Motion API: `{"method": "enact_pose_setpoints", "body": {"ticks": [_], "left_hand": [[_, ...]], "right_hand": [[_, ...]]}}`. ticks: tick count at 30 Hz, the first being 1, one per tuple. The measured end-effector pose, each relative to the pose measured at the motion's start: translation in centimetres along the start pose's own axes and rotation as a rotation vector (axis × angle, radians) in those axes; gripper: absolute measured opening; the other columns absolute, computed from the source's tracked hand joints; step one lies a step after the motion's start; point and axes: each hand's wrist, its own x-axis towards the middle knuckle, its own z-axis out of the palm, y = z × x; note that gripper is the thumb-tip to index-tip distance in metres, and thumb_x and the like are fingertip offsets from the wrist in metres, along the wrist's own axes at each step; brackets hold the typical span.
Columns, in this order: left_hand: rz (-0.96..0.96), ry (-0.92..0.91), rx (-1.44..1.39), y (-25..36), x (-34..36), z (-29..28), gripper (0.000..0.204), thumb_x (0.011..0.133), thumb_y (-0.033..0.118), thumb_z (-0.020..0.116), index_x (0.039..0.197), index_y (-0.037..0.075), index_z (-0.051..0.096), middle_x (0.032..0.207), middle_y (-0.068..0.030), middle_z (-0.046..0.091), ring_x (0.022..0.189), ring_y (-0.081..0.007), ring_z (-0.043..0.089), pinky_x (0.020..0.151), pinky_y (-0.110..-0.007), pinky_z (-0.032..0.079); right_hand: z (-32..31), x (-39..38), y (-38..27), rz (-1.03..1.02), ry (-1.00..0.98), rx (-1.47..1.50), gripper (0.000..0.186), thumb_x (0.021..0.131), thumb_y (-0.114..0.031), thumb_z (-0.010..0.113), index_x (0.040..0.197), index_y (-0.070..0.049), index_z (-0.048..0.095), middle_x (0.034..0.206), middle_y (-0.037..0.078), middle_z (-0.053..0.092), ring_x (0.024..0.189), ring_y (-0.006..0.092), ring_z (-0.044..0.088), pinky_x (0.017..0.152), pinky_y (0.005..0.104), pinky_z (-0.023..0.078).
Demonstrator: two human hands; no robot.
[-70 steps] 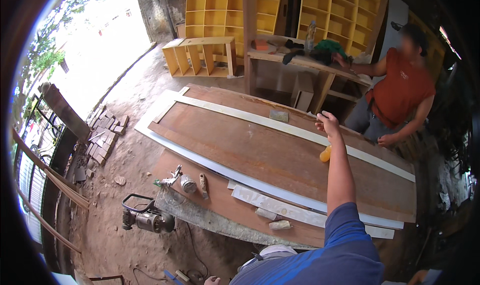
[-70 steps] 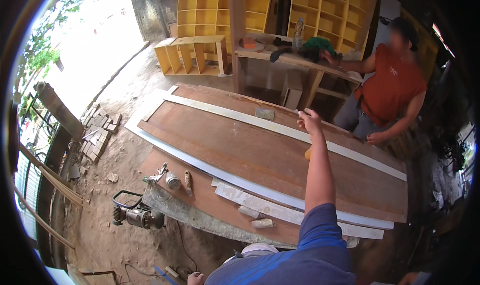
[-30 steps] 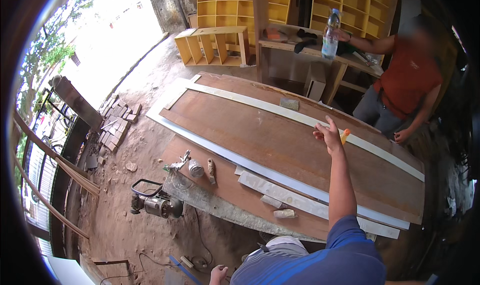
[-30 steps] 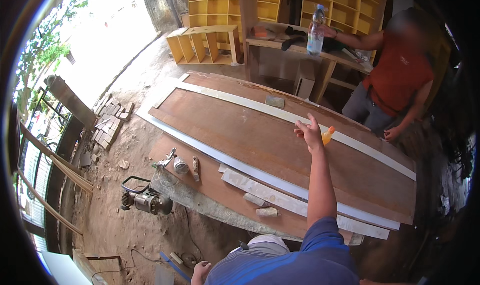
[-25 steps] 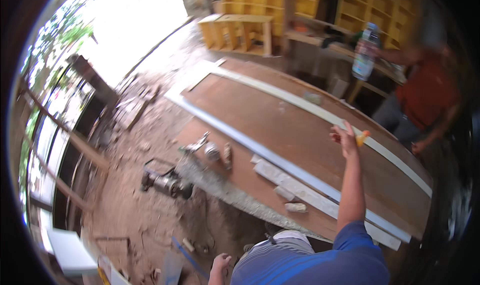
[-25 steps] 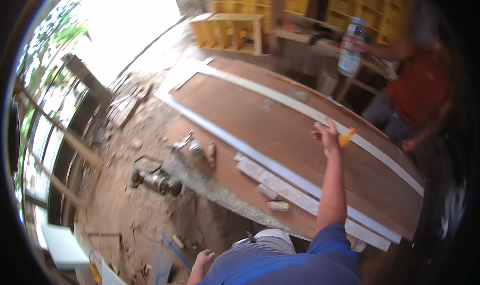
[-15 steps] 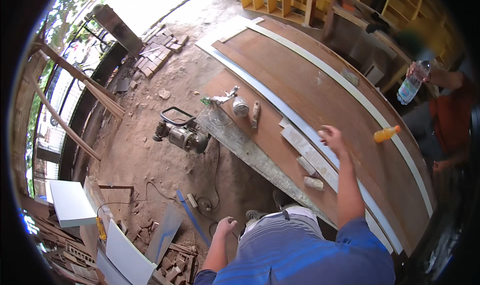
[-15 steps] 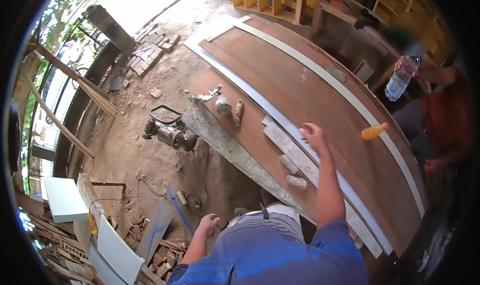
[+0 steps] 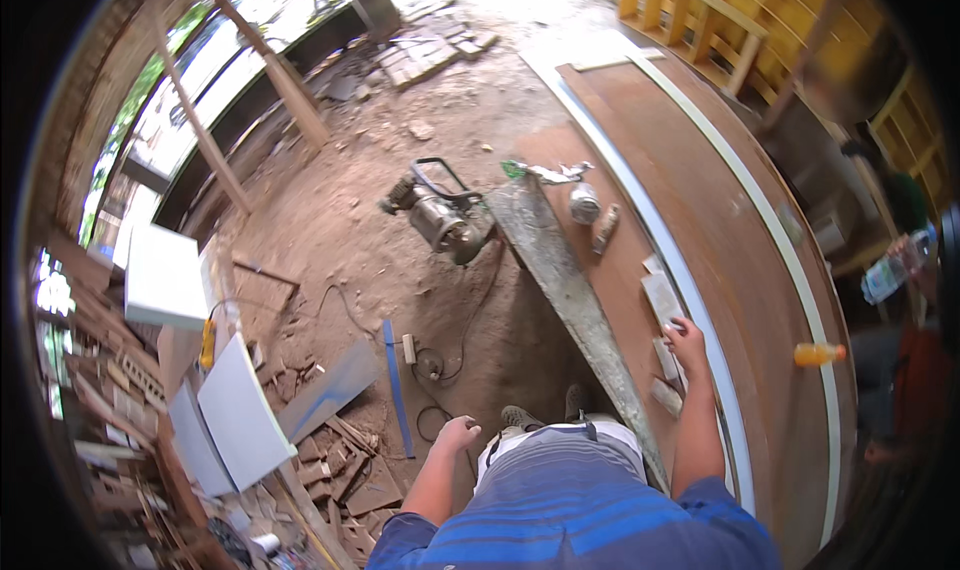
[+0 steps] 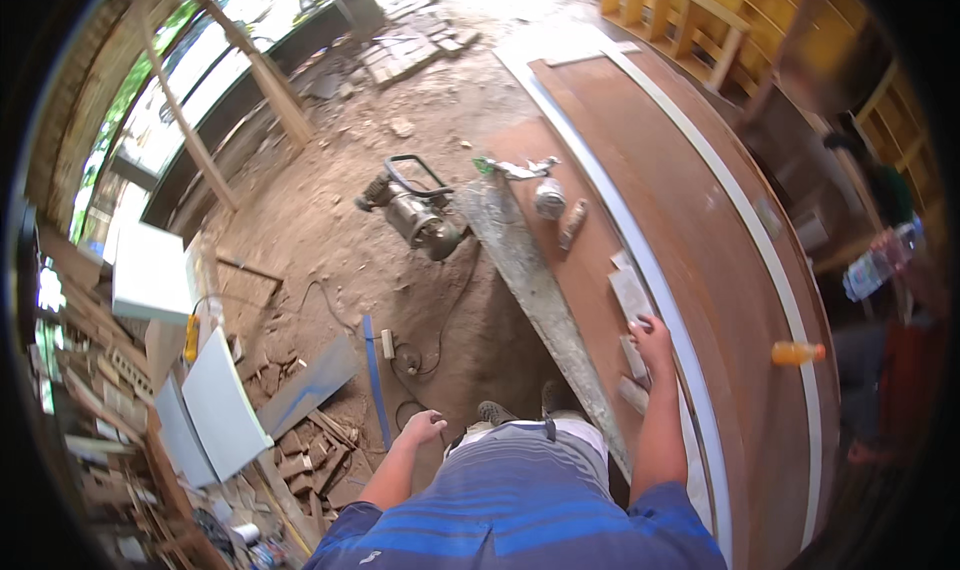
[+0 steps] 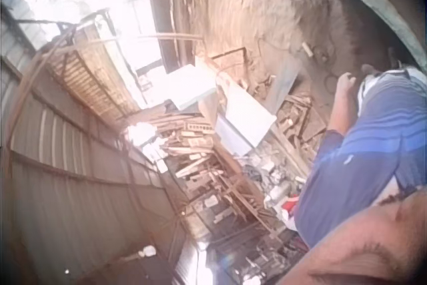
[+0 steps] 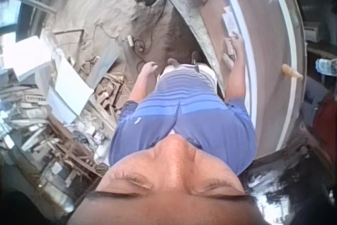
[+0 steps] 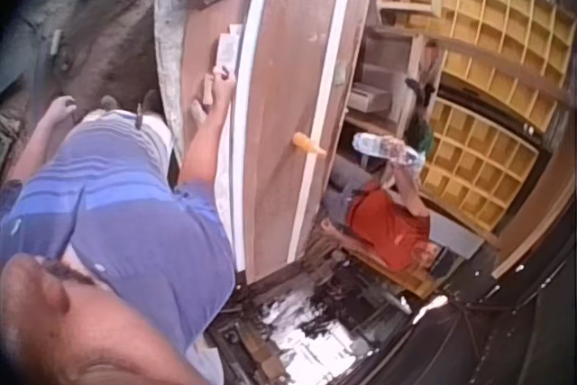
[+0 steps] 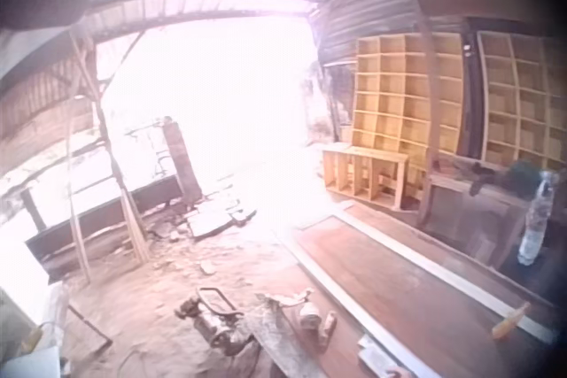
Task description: The person applies a strip of edging material to the side of a white rectangular panel, using a pair of scissors to trim the excess material at the ends and then pressing the strip firmly by hand.
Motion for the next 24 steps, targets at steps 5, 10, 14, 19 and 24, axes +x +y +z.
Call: {"method": "enact_pose_setpoints", "body": {"ticks": [5, 10, 14, 19, 24], "left_hand": [[-0.028, 0.05, -0.046, -1.7, -1.1, 1.7, 0.047, 0.09, 0.035, 0.066, 0.128, 0.007, 0.068, 0.127, -0.0186, 0.068, 0.12, -0.0335, 0.064, 0.104, -0.044, 0.05], [-0.074, 0.071, -0.067, -1.3, -2.9, 2.9, 0.047, 0.09, 0.037, 0.066, 0.129, 0.009, 0.067, 0.129, -0.0172, 0.067, 0.123, -0.0338, 0.062, 0.104, -0.045, 0.049], [-0.175, 0.042, -0.116, -1.6, -3.8, 4.1, 0.044, 0.092, 0.037, 0.066, 0.13, 0.016, 0.067, 0.132, -0.0134, 0.067, 0.123, -0.0322, 0.063, 0.103, -0.046, 0.05], [-0.22, 0.042, -0.154, -2.2, -5.3, 5.8, 0.045, 0.092, 0.039, 0.067, 0.13, 0.016, 0.066, 0.134, -0.0134, 0.065, 0.125, -0.0319, 0.061, 0.103, -0.046, 0.05], [-0.284, 0.052, -0.221, -1.4, -6.8, 6.6, 0.045, 0.091, 0.037, 0.066, 0.13, 0.016, 0.066, 0.135, -0.0135, 0.065, 0.126, -0.0322, 0.061, 0.104, -0.046, 0.049]], "right_hand": [[1.6, 1.6, -0.5, -0.006, -0.057, 0.053, 0.042, 0.094, -0.012, 0.069, 0.132, 0.004, 0.058, 0.088, 0.01, 0.069, 0.069, 0.0124, 0.065, 0.056, 0.0256, 0.049], [3.3, 3.3, -0.9, -0.045, -0.122, 0.034, 0.044, 0.094, -0.015, 0.069, 0.132, 0.003, 0.058, 0.086, 0.007, 0.066, 0.065, 0.0098, 0.06, 0.054, 0.0256, 0.045], [4.2, 4.9, -1.2, -0.062, -0.183, 0.003, 0.038, 0.095, -0.018, 0.069, 0.129, -0.001, 0.061, 0.09, 0.005, 0.068, 0.068, 0.0099, 0.062, 0.056, 0.0247, 0.046], [6.0, 6.3, -2.8, -0.086, -0.259, -0.006, 0.038, 0.096, -0.019, 0.068, 0.129, -0.002, 0.061, 0.091, 0.005, 0.068, 0.068, 0.0113, 0.064, 0.058, 0.0253, 0.048], [7.2, 7.6, -3.3, -0.138, -0.313, -0.021, 0.04, 0.097, -0.02, 0.068, 0.13, -0.001, 0.06, 0.094, 0.007, 0.068, 0.069, 0.0124, 0.065, 0.059, 0.0268, 0.05]]}}
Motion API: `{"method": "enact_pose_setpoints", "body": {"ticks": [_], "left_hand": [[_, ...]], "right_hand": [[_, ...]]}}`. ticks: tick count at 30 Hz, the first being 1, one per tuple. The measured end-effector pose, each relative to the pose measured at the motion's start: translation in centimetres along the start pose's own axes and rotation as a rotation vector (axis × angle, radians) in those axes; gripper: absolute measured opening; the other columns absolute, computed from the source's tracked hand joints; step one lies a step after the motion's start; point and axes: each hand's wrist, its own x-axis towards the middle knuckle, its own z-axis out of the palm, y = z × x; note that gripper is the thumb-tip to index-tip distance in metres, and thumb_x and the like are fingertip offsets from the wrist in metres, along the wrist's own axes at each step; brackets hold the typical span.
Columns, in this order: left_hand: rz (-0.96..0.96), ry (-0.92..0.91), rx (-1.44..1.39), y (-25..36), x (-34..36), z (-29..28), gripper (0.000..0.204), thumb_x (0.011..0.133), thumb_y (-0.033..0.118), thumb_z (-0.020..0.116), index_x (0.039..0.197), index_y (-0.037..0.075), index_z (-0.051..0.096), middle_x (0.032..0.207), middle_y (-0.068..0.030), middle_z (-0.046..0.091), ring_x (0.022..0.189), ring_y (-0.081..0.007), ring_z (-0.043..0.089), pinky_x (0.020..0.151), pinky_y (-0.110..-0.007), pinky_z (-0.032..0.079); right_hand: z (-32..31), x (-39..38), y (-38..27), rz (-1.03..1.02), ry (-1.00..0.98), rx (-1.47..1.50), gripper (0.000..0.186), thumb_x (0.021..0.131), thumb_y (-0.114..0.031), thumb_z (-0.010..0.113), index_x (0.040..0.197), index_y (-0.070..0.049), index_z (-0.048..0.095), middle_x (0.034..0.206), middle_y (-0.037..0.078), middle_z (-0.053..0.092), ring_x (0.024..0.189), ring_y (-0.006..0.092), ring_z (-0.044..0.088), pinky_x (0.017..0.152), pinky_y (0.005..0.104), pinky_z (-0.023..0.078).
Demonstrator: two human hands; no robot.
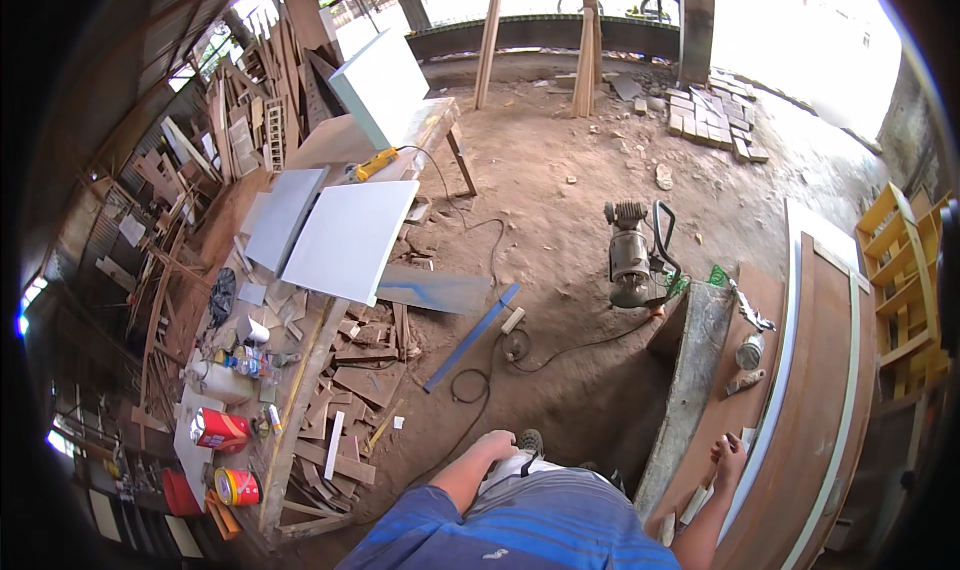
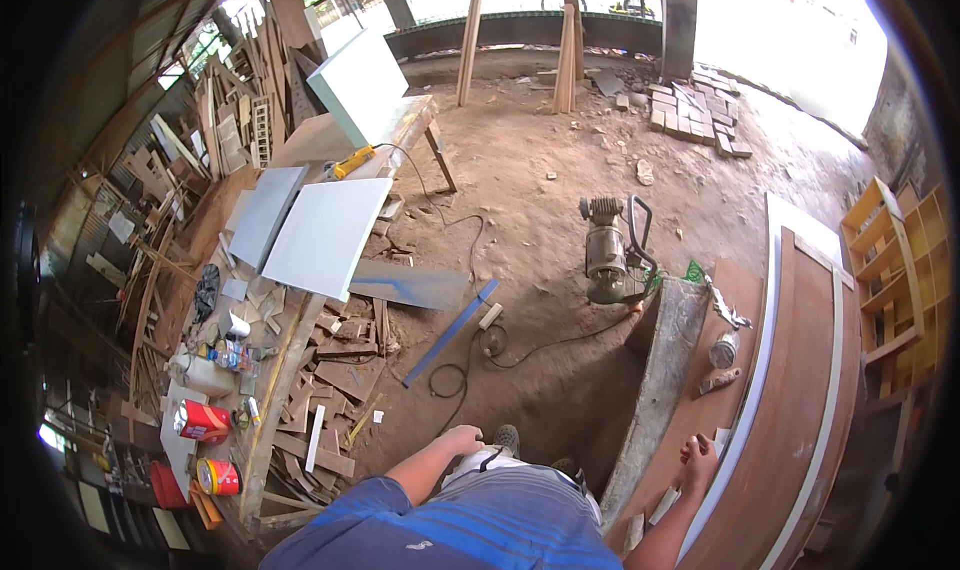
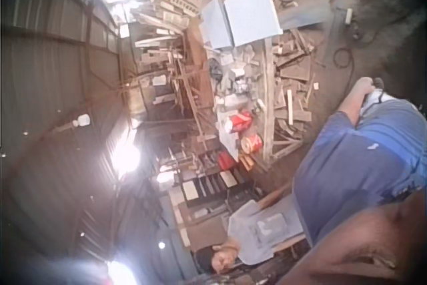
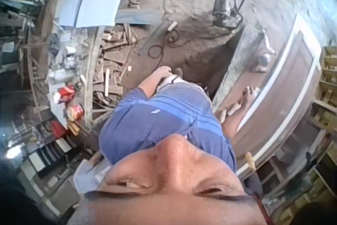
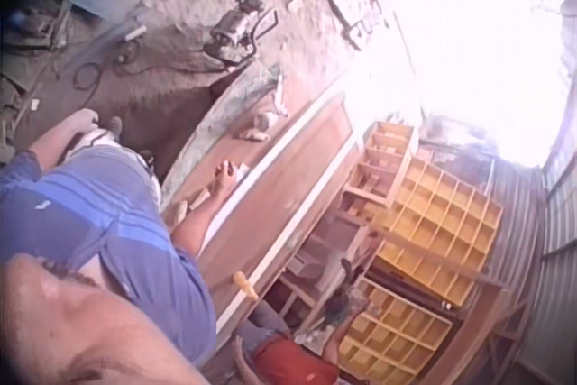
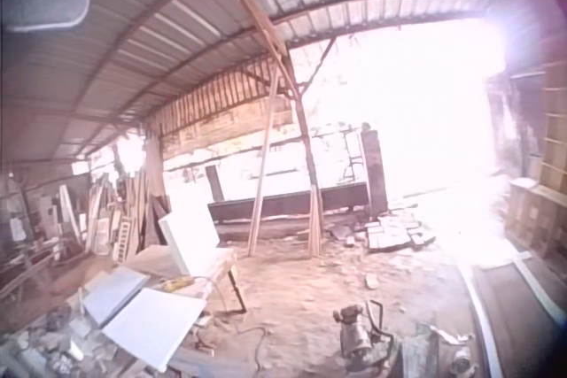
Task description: The person applies a strip of edging material to the side of a white rectangular panel, using a pair of scissors to trim the excess material at the ends and then pressing the strip firmly by hand.
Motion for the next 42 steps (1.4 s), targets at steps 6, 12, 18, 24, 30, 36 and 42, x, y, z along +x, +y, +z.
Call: {"method": "enact_pose_setpoints", "body": {"ticks": [6, 12, 18, 24, 30, 36, 42], "left_hand": [[-0.031, 0.0, -0.066, 0.9, -1.9, -0.4, 0.047, 0.091, 0.037, 0.067, 0.132, 0.014, 0.066, 0.133, -0.0145, 0.066, 0.125, -0.0322, 0.061, 0.104, -0.045, 0.049], [-0.017, 0.004, -0.008, -0.6, -0.4, 1.4, 0.048, 0.09, 0.036, 0.067, 0.134, 0.018, 0.065, 0.136, -0.0116, 0.065, 0.125, -0.0313, 0.062, 0.104, -0.045, 0.05], [-0.019, -0.007, -0.017, -0.7, 0.6, 1.1, 0.046, 0.09, 0.038, 0.067, 0.131, 0.018, 0.066, 0.133, -0.0116, 0.066, 0.124, -0.032, 0.062, 0.102, -0.046, 0.051], [0.034, 0.021, 0.036, -1.7, 1.9, 1.1, 0.045, 0.09, 0.038, 0.066, 0.13, 0.018, 0.067, 0.132, -0.012, 0.067, 0.122, -0.0322, 0.063, 0.102, -0.046, 0.051], [0.075, 0.016, 0.053, -1.0, 2.3, -0.4, 0.045, 0.09, 0.039, 0.066, 0.129, 0.017, 0.068, 0.131, -0.0128, 0.067, 0.122, -0.0326, 0.063, 0.102, -0.046, 0.051], [0.124, 0.016, 0.119, -1.0, 3.0, -1.0, 0.048, 0.089, 0.04, 0.066, 0.128, 0.013, 0.068, 0.13, -0.015, 0.067, 0.123, -0.0328, 0.063, 0.104, -0.044, 0.05], [0.186, -0.041, 0.202, -0.9, 3.6, -1.6, 0.051, 0.089, 0.041, 0.066, 0.13, 0.01, 0.068, 0.131, -0.0163, 0.067, 0.123, -0.0323, 0.063, 0.105, -0.043, 0.049]], "right_hand": [[0.3, 0.9, 0.2, 0.012, -0.045, -0.002, 0.04, 0.097, -0.021, 0.066, 0.131, -0.001, 0.059, 0.097, 0.008, 0.068, 0.071, 0.0136, 0.065, 0.062, 0.0282, 0.052], [0.6, 1.4, 0.4, 0.008, -0.083, 0.002, 0.036, 0.098, -0.021, 0.065, 0.128, -0.002, 0.06, 0.097, 0.008, 0.067, 0.071, 0.0139, 0.065, 0.061, 0.0286, 0.052], [0.4, 1.8, 1.6, -0.003, -0.052, 0.065, 0.034, 0.096, -0.017, 0.067, 0.125, -0.001, 0.06, 0.09, 0.007, 0.066, 0.065, 0.0139, 0.064, 0.056, 0.0284, 0.051], [0.3, 1.4, 2.6, 0.01, -0.018, 0.089, 0.033, 0.096, -0.016, 0.067, 0.123, 0.001, 0.06, 0.087, 0.007, 0.066, 0.063, 0.0137, 0.063, 0.054, 0.0281, 0.05], [-0.5, 0.3, 3.2, 0.02, 0.007, 0.126, 0.028, 0.096, -0.016, 0.067, 0.121, -0.003, 0.061, 0.087, 0.005, 0.064, 0.064, 0.0132, 0.062, 0.055, 0.0275, 0.049], [-0.5, -2.2, 1.3, 0.047, 0.08, 0.136, 0.031, 0.096, -0.014, 0.068, 0.122, 0.001, 0.061, 0.088, 0.006, 0.065, 0.066, 0.0129, 0.063, 0.056, 0.0273, 0.05], [-0.8, -3.7, 1.0, 0.063, 0.143, 0.093, 0.03, 0.094, -0.014, 0.069, 0.12, 0.001, 0.064, 0.089, 0.008, 0.067, 0.067, 0.0144, 0.066, 0.057, 0.0287, 0.052]]}}
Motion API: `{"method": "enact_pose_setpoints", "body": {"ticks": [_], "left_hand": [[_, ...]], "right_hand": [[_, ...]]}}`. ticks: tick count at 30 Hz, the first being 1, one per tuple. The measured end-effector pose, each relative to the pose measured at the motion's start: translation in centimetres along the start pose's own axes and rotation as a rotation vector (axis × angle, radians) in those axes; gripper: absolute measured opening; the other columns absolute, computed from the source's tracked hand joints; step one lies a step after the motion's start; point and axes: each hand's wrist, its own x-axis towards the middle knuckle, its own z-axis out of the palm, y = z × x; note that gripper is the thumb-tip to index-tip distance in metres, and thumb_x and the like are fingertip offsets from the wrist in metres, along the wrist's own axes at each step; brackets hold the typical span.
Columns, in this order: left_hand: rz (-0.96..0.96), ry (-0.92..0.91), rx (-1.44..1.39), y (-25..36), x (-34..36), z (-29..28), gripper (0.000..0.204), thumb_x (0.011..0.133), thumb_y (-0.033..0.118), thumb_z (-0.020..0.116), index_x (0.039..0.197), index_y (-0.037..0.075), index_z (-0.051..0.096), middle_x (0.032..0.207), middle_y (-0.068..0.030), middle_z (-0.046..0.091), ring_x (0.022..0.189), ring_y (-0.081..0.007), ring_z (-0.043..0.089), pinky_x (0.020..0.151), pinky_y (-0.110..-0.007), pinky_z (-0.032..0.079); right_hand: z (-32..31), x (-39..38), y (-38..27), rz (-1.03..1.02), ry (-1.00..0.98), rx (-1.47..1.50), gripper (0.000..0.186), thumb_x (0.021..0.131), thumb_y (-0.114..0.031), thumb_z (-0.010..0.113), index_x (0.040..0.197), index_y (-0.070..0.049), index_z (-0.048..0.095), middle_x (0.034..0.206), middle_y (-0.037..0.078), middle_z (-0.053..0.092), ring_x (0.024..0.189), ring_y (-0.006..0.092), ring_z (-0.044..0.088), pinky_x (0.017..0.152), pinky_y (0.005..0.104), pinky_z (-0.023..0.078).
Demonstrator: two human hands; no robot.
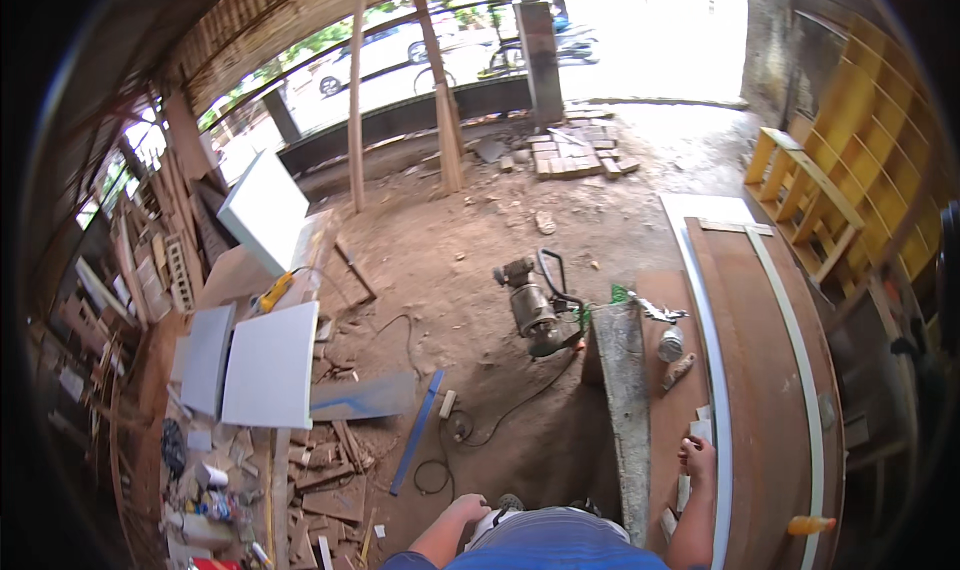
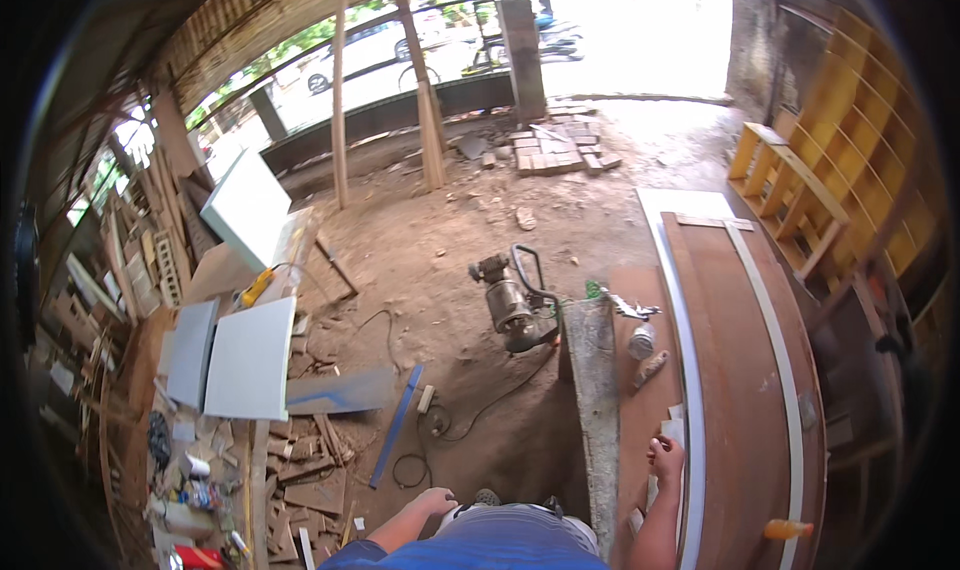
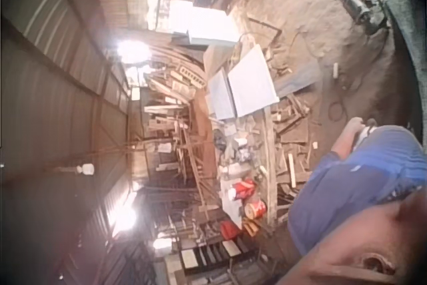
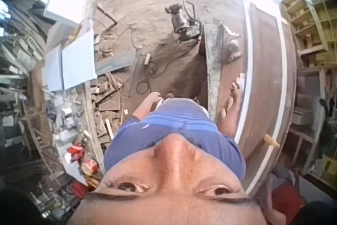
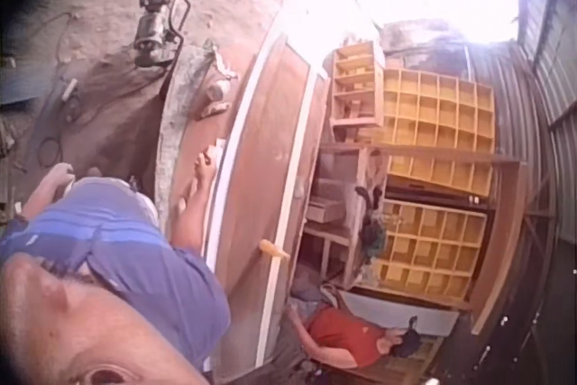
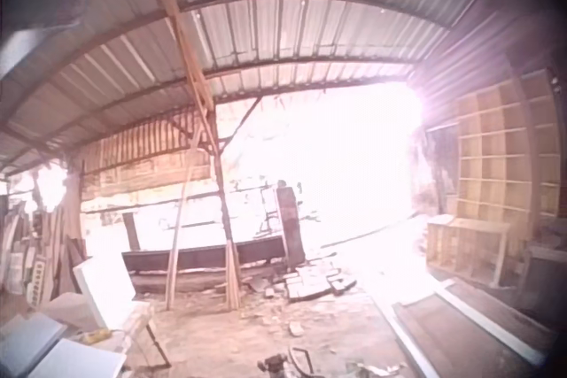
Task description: The person applies a strip of edging material to the side of a white rectangular panel, using a pair of scissors to trim the excess material at the ends and then pressing the strip firmly by hand.
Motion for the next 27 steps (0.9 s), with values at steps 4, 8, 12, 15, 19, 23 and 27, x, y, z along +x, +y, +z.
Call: {"method": "enact_pose_setpoints", "body": {"ticks": [4, 8, 12, 15, 19, 23, 27], "left_hand": [[0.049, -0.002, 0.015, 0.3, 0.8, -0.7, 0.052, 0.088, 0.042, 0.065, 0.129, 0.009, 0.068, 0.129, -0.0176, 0.068, 0.122, -0.0331, 0.063, 0.105, -0.043, 0.049], [0.086, -0.022, 0.065, 0.9, 2.9, -1.4, 0.054, 0.087, 0.043, 0.066, 0.127, 0.008, 0.069, 0.128, -0.0175, 0.068, 0.121, -0.0327, 0.064, 0.104, -0.043, 0.05], [0.118, -0.03, 0.096, 0.1, 4.4, -0.8, 0.056, 0.084, 0.045, 0.067, 0.127, 0.008, 0.069, 0.127, -0.0167, 0.069, 0.121, -0.0324, 0.064, 0.103, -0.042, 0.051], [0.141, -0.043, 0.079, -0.5, 5.5, -1.1, 0.057, 0.082, 0.046, 0.068, 0.126, 0.008, 0.07, 0.126, -0.0158, 0.07, 0.12, -0.0318, 0.065, 0.103, -0.041, 0.051], [0.17, -0.038, 0.125, 0.9, 6.2, -2.1, 0.058, 0.082, 0.046, 0.068, 0.125, 0.007, 0.07, 0.122, -0.0166, 0.071, 0.117, -0.0317, 0.066, 0.102, -0.041, 0.052], [0.182, -0.064, 0.097, 3.1, 6.9, -3.0, 0.055, 0.083, 0.046, 0.067, 0.123, 0.008, 0.071, 0.118, -0.0176, 0.072, 0.115, -0.0325, 0.067, 0.101, -0.041, 0.052], [0.283, -0.082, 0.09, 1.2, 8.6, -2.6, 0.051, 0.083, 0.042, 0.071, 0.118, 0.005, 0.073, 0.113, -0.0175, 0.074, 0.108, -0.03, 0.07, 0.096, -0.039, 0.054]], "right_hand": [[-1.4, -1.3, 0.8, -0.02, 0.079, 0.003, 0.033, 0.093, -0.013, 0.07, 0.122, 0.002, 0.063, 0.089, 0.009, 0.068, 0.068, 0.0153, 0.067, 0.058, 0.0299, 0.054], [-3.5, -1.6, 3.1, -0.007, 0.159, 0.086, 0.04, 0.091, -0.012, 0.073, 0.125, 0.006, 0.062, 0.093, 0.012, 0.069, 0.067, 0.0161, 0.067, 0.059, 0.0308, 0.055], [-3.9, -2.2, 3.4, -0.02, 0.159, -0.004, 0.042, 0.089, -0.016, 0.075, 0.123, 0.007, 0.063, 0.092, 0.014, 0.071, 0.067, 0.0153, 0.068, 0.058, 0.0284, 0.052], [-3.7, -3.4, 2.7, -0.022, 0.206, -0.013, 0.042, 0.09, -0.018, 0.074, 0.124, 0.003, 0.065, 0.091, 0.013, 0.073, 0.07, 0.0147, 0.069, 0.062, 0.0282, 0.052], [-5.8, -4.8, 3.8, -0.018, 0.285, 0.013, 0.039, 0.091, -0.016, 0.073, 0.125, 0.003, 0.064, 0.093, 0.011, 0.072, 0.073, 0.0146, 0.069, 0.06, 0.0286, 0.053], [-8.1, -5.1, 6.1, -0.036, 0.342, 0.058, 0.038, 0.092, -0.016, 0.073, 0.124, 0.003, 0.064, 0.095, 0.01, 0.072, 0.073, 0.0152, 0.07, 0.061, 0.0287, 0.055], [-7.8, -5.2, 6.0, -0.048, 0.36, -0.015, 0.039, 0.091, -0.018, 0.075, 0.123, 0.001, 0.065, 0.1, 0.012, 0.073, 0.077, 0.0165, 0.071, 0.067, 0.0308, 0.057]]}}
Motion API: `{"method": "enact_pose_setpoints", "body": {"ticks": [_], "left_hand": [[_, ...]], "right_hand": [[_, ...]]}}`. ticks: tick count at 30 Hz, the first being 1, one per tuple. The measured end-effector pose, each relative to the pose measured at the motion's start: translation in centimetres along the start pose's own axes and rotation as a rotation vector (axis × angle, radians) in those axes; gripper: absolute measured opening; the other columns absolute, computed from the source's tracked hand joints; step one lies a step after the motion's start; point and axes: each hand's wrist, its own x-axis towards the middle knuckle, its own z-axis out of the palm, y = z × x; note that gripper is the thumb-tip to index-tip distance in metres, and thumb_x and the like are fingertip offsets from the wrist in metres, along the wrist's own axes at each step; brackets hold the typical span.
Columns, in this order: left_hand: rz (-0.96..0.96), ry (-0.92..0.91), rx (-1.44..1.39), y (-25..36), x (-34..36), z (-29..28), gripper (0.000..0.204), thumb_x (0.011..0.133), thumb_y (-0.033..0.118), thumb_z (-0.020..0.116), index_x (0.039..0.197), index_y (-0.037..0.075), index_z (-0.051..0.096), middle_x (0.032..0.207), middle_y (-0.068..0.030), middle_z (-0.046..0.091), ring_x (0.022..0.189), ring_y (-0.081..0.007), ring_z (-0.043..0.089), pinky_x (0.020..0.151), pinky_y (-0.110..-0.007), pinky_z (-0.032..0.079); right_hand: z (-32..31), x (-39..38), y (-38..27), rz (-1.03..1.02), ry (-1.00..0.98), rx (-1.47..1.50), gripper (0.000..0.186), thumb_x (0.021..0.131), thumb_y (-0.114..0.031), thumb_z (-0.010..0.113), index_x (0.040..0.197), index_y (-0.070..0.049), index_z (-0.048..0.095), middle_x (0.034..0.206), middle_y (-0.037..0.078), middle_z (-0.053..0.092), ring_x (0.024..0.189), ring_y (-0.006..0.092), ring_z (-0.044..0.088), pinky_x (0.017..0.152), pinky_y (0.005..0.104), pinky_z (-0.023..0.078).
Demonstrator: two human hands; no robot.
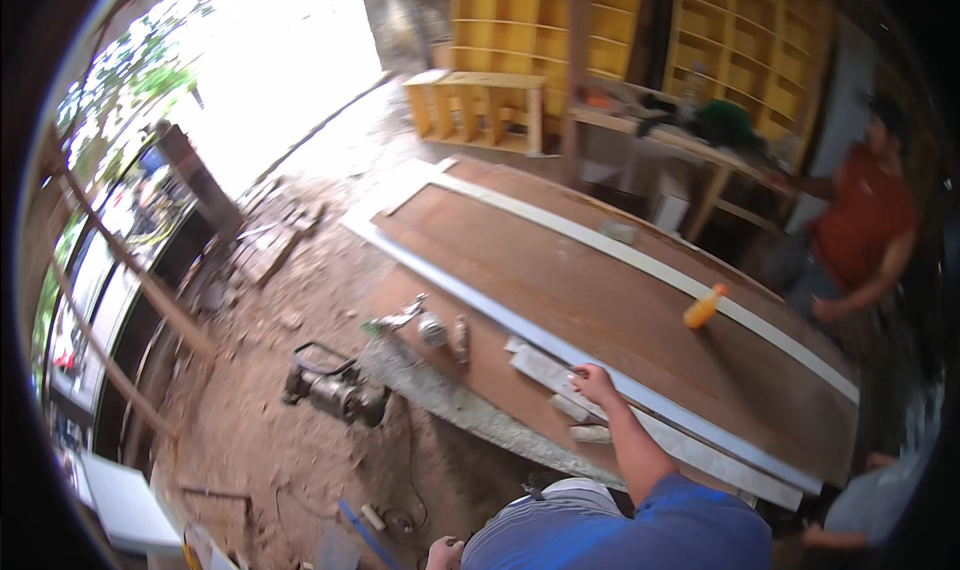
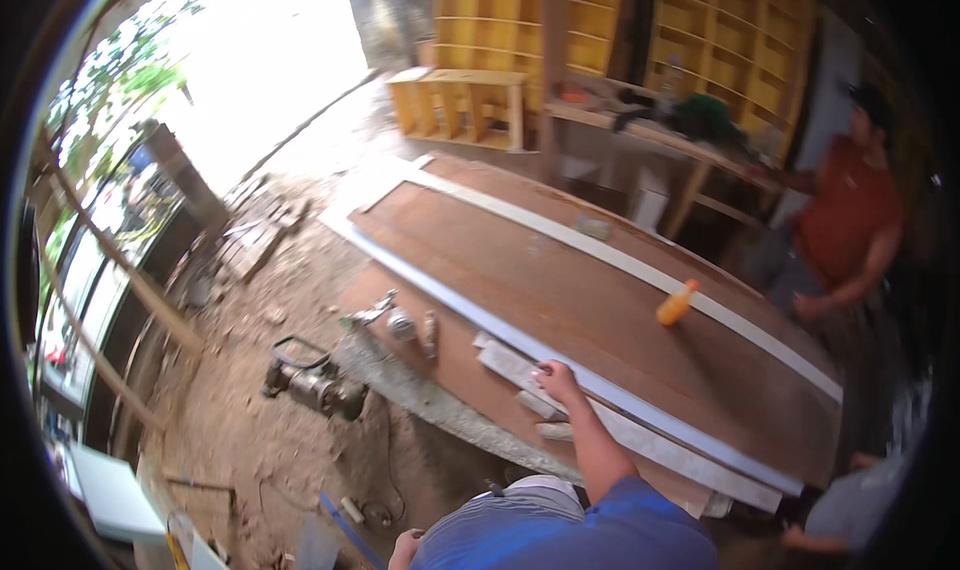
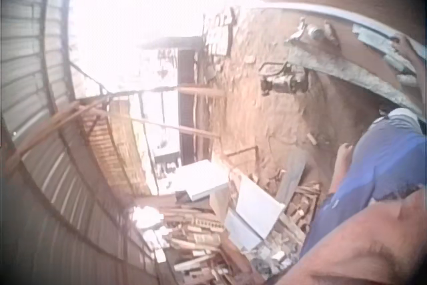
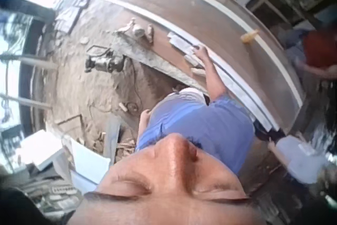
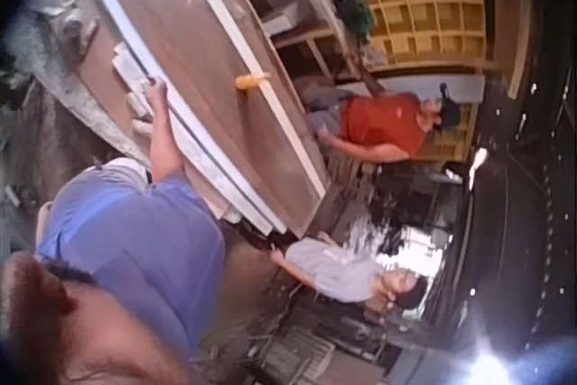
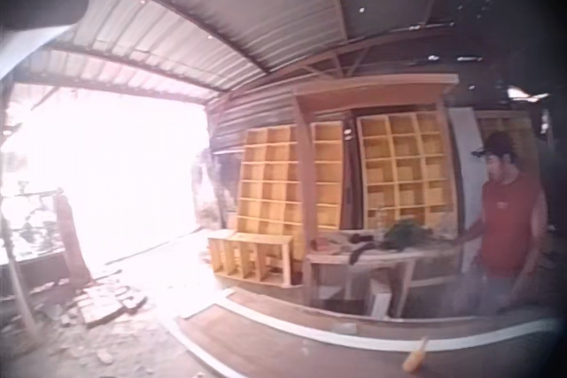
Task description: The person applies a strip of edging material to the side of a white rectangular panel, using a pair of scissors to trim the excess material at the ends and then pressing the strip firmly by hand.
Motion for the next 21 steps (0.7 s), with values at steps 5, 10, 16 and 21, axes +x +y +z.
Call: {"method": "enact_pose_setpoints", "body": {"ticks": [5, 10, 16, 21], "left_hand": [[0.057, -0.082, -0.051, -0.8, 4.1, 0.0, 0.048, 0.083, 0.036, 0.08, 0.115, 0.001, 0.073, 0.106, -0.0148, 0.077, 0.097, -0.0233, 0.073, 0.089, -0.035, 0.056], [0.086, -0.094, -0.001, 1.1, 5.1, -0.9, 0.047, 0.083, 0.035, 0.08, 0.114, 0.001, 0.074, 0.105, -0.0144, 0.077, 0.097, -0.0225, 0.073, 0.089, -0.035, 0.056], [0.099, -0.088, 0.011, 2.7, 5.7, -1.6, 0.045, 0.082, 0.033, 0.081, 0.113, 0.001, 0.074, 0.104, -0.0138, 0.077, 0.096, -0.0215, 0.073, 0.088, -0.034, 0.056], [0.093, -0.098, -0.005, 3.1, 5.9, -1.3, 0.044, 0.082, 0.031, 0.081, 0.113, 0.001, 0.074, 0.104, -0.0134, 0.077, 0.095, -0.0207, 0.073, 0.088, -0.034, 0.056]], "right_hand": [[-1.8, -1.8, -1.9, 0.068, 0.037, 0.043, 0.041, 0.091, -0.022, 0.076, 0.124, 0.001, 0.065, 0.096, 0.009, 0.074, 0.079, 0.015, 0.072, 0.069, 0.0306, 0.055], [-3.6, -3.3, -1.2, 0.074, 0.092, 0.056, 0.042, 0.09, -0.023, 0.076, 0.125, 0.0, 0.066, 0.094, 0.008, 0.074, 0.08, 0.0135, 0.071, 0.07, 0.0297, 0.055], [-5.5, -4.5, 0.2, 0.099, 0.133, 0.058, 0.043, 0.091, -0.023, 0.076, 0.126, 0.001, 0.065, 0.094, 0.009, 0.075, 0.079, 0.0129, 0.071, 0.07, 0.029, 0.055], [-6.8, -4.9, 0.9, 0.09, 0.163, 0.066, 0.042, 0.091, -0.021, 0.075, 0.125, 0.002, 0.065, 0.095, 0.009, 0.075, 0.078, 0.0131, 0.071, 0.07, 0.0288, 0.055]]}}
